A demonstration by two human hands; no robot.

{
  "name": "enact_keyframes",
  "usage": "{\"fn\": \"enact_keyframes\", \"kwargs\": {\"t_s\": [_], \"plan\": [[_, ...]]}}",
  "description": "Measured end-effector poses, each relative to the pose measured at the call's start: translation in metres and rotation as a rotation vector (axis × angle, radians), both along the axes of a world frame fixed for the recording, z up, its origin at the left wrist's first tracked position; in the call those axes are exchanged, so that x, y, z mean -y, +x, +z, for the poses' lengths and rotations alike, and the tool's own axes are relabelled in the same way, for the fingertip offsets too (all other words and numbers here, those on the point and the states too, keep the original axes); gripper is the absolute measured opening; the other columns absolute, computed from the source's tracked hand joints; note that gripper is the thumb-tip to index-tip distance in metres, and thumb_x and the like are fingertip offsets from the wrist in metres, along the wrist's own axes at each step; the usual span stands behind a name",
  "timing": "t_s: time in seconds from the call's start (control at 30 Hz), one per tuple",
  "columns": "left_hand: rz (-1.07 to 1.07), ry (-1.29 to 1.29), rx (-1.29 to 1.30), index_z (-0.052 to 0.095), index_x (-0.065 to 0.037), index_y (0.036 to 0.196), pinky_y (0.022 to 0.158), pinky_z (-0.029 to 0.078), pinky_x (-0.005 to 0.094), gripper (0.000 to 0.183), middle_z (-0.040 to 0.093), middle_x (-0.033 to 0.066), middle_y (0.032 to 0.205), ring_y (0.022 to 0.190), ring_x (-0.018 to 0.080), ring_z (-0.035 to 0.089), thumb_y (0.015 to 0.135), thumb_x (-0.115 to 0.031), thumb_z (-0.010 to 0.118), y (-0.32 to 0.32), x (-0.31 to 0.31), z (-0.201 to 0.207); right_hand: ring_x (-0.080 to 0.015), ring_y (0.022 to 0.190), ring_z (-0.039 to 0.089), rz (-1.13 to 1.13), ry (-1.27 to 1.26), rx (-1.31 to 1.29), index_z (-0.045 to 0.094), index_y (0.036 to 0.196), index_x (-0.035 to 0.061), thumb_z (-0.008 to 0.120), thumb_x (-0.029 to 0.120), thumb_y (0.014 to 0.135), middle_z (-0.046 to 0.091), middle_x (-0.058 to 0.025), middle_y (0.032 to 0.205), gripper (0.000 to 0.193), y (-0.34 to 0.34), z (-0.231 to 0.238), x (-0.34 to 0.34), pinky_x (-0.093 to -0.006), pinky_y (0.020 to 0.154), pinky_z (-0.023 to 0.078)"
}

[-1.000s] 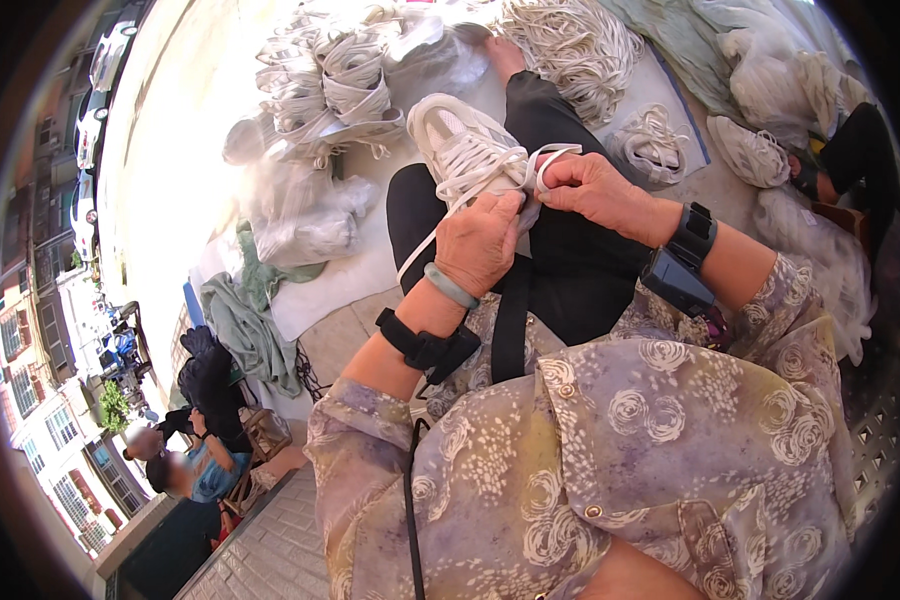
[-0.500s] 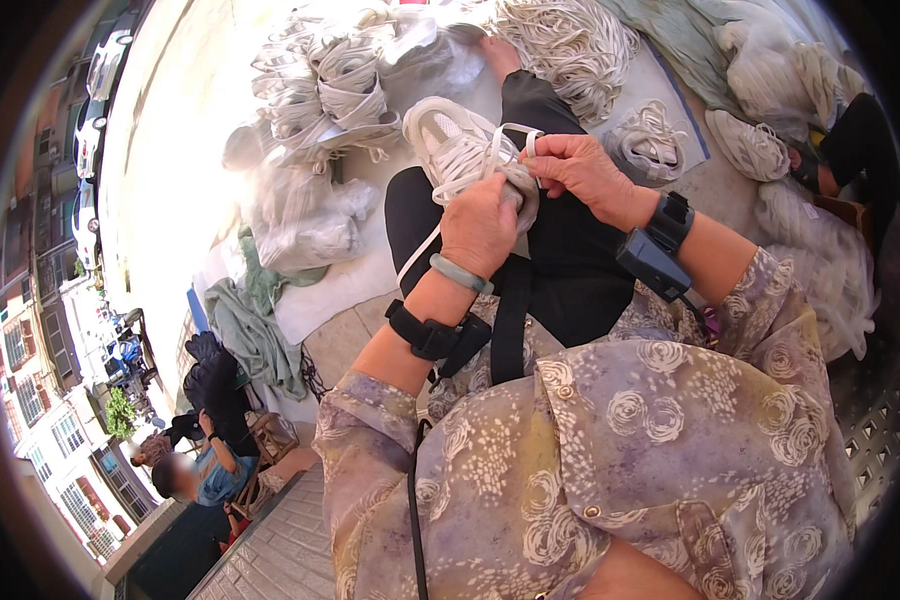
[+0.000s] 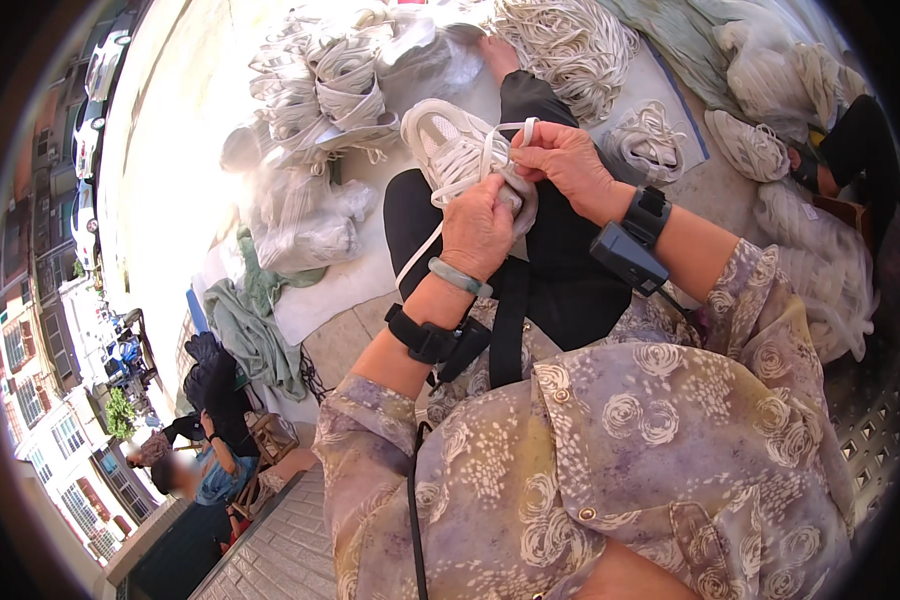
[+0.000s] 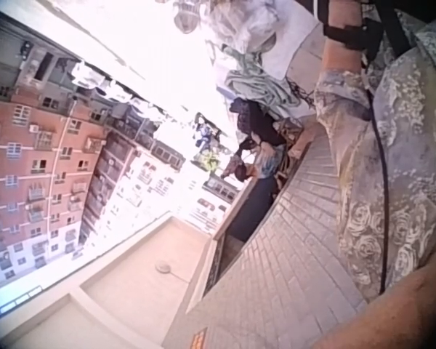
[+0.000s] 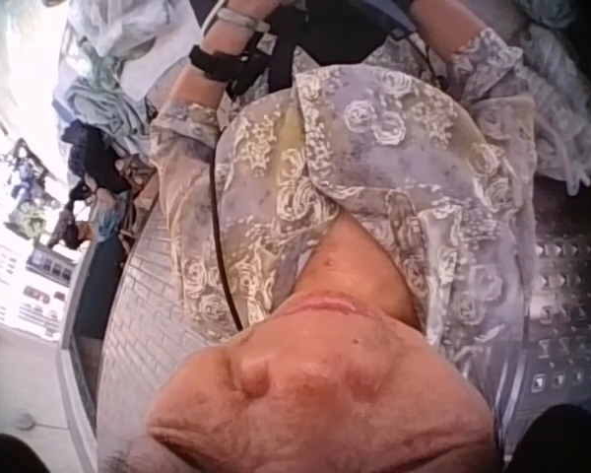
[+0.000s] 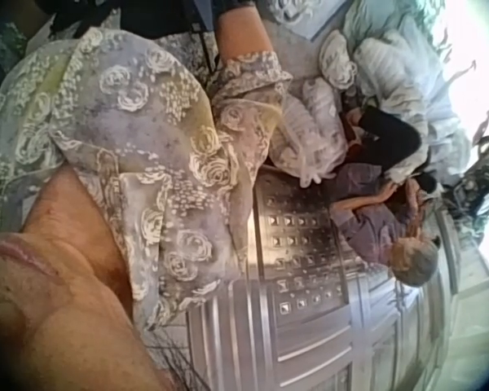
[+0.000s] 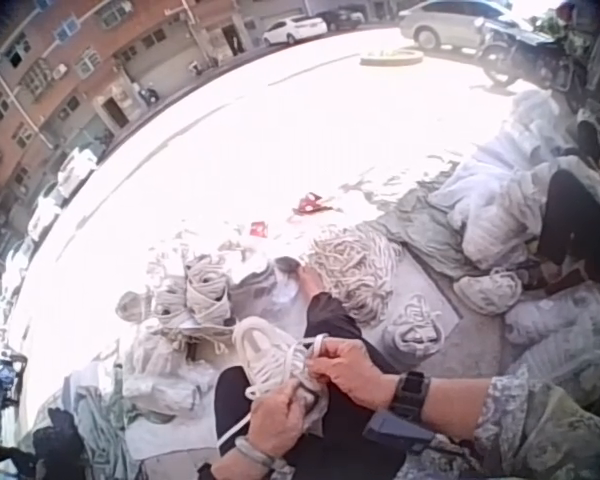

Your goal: Lacing a white sneaker by hand.

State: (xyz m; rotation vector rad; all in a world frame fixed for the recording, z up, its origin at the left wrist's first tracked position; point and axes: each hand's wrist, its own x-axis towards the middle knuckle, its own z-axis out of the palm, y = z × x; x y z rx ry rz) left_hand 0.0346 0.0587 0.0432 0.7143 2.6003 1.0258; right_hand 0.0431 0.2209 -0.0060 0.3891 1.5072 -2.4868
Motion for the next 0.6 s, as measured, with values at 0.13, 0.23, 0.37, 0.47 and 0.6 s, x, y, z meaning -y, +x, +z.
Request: {"fn": "enact_keyframes", "kwargs": {"t_s": [0.13,0.23,0.37,0.47,0.6], "plan": [[0.014,0.008,-0.030,0.061,-0.001,0.103,0.062,0.047,0.0324,0.029,0.059,0.0170,0.070,0.062,0.0257,0.060,0.076,-0.008,0.053,0.001,0.002,-0.005,-0.0044,0.066,0.053,-0.039,0.068,-0.027,0.061,0.086,0.0042,0.061,0.008,0.084,0.059,0.0014,0.075,0.005,-0.002,-0.002,0.004,-0.0189,0.062,0.046],[-0.001,0.013,-0.047,0.061,-0.001,0.103,0.061,0.046,0.0321,0.029,0.058,0.0158,0.068,0.060,0.0249,0.059,0.076,-0.008,0.053,0.001,0.000,-0.005,-0.0040,0.061,0.049,-0.092,0.167,-0.085,0.060,0.079,0.0027,0.062,0.007,0.081,0.055,0.0019,0.067,0.005,-0.003,-0.009,0.007,-0.0208,0.055,0.042],[0.004,0.004,-0.039,0.061,-0.001,0.103,0.059,0.046,0.0306,0.029,0.056,0.0127,0.064,0.057,0.0213,0.057,0.076,-0.008,0.054,0.000,0.002,-0.005,-0.0097,0.051,0.047,-0.143,0.534,-0.278,0.058,0.072,0.0013,0.062,0.009,0.077,0.052,-0.0037,0.056,0.011,-0.005,-0.008,0.007,-0.0271,0.050,0.040],[0.015,0.020,0.014,0.061,-0.001,0.103,0.057,0.045,0.0279,0.029,0.054,0.0079,0.062,0.055,0.0151,0.054,0.076,-0.007,0.054,-0.001,0.002,-0.003,-0.0184,0.049,0.048,-0.132,0.742,-0.342,0.057,0.071,0.0012,0.061,0.011,0.077,0.053,-0.0100,0.057,0.012,-0.004,0.001,0.005,-0.0301,0.051,0.041],[0.064,0.056,0.154,0.061,-0.001,0.095,0.058,0.045,0.0317,0.022,0.056,0.0117,0.065,0.060,0.0227,0.055,0.075,-0.007,0.053,-0.001,-0.003,0.003,-0.0239,0.051,0.048,-0.059,0.699,-0.353,0.056,0.070,0.0015,0.060,0.012,0.077,0.054,-0.0123,0.060,0.013,-0.003,-0.001,0.008,-0.0307,0.052,0.041]]}}
